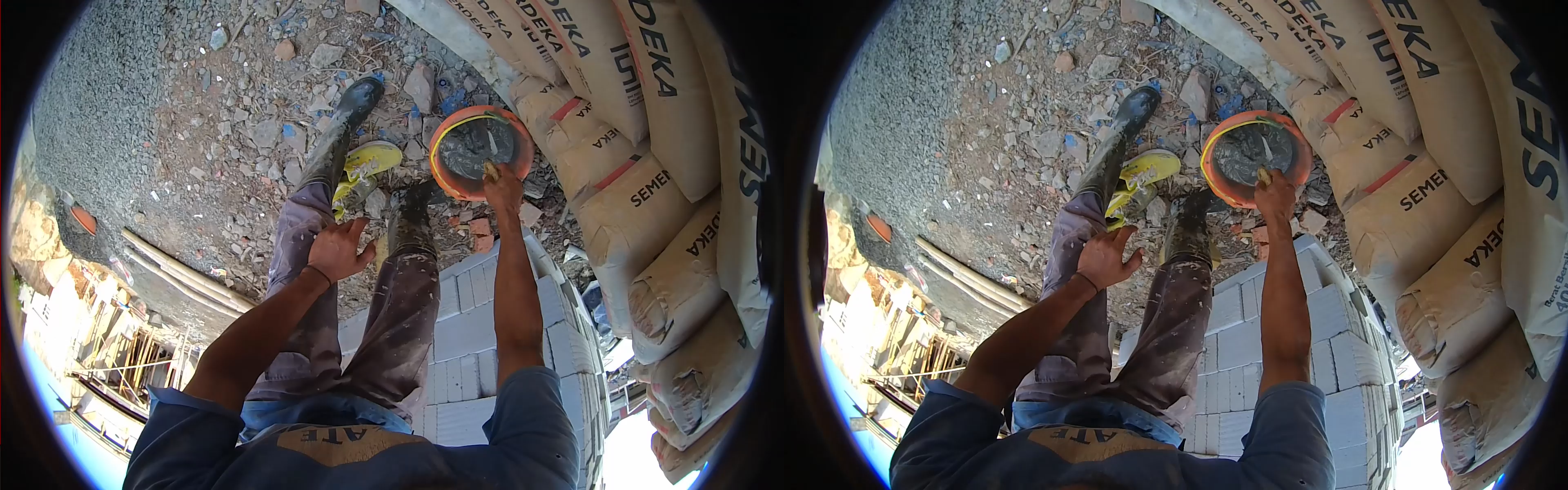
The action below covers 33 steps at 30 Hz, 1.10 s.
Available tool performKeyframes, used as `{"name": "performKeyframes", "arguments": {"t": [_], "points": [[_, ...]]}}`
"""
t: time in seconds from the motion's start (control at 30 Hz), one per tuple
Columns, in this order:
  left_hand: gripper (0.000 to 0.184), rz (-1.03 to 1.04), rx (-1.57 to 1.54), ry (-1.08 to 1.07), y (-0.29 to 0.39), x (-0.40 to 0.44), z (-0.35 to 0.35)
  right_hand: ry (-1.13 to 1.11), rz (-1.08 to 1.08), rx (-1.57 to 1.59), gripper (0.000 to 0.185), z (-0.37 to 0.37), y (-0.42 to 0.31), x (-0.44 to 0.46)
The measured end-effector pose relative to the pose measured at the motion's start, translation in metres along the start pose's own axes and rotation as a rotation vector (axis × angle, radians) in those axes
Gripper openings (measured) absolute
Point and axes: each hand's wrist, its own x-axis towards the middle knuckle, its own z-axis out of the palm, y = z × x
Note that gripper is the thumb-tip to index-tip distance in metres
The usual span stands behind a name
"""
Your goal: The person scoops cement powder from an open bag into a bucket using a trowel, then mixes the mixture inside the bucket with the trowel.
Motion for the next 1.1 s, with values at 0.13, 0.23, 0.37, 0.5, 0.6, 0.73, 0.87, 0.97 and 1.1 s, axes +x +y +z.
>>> {"name": "performKeyframes", "arguments": {"t": [0.13,0.23,0.37,0.5,0.6,0.73,0.87,0.97,1.1], "points": [[0.045,0.035,0.021,0.025,-0.002,-0.003,0.004,-0.012,0.059,-0.22,0.035,0.002,0.0,0.025],[0.046,0.032,0.024,0.014,-0.003,-0.004,0.006,0.004,0.108,-0.294,0.039,0.002,-0.004,0.033],[0.046,0.026,0.014,-0.001,-0.001,-0.003,0.007,-0.094,0.096,-0.247,0.043,0.037,-0.013,0.036],[0.047,0.032,0.037,0.007,0.0,-0.002,0.004,-0.203,0.127,-0.206,0.042,0.049,-0.032,0.028],[0.046,0.033,0.042,-0.013,-0.001,-0.002,0.004,-0.202,0.071,-0.228,0.046,0.056,-0.035,0.018],[0.046,0.002,0.026,-0.043,0.002,-0.002,0.001,-0.22,0.039,-0.22,0.046,0.067,-0.039,0.007],[0.047,0.029,0.032,-0.019,0.001,-0.001,0.002,-0.267,0.0,-0.214,0.042,0.067,-0.044,-0.004],[0.047,0.018,0.024,-0.024,0.001,-0.002,0.003,-0.275,-0.045,-0.197,0.041,0.071,-0.038,-0.01],[0.048,0.009,0.019,-0.031,0.002,-0.002,0.0,-0.344,0.057,-0.051,0.038,0.07,-0.037,-0.018]]}}
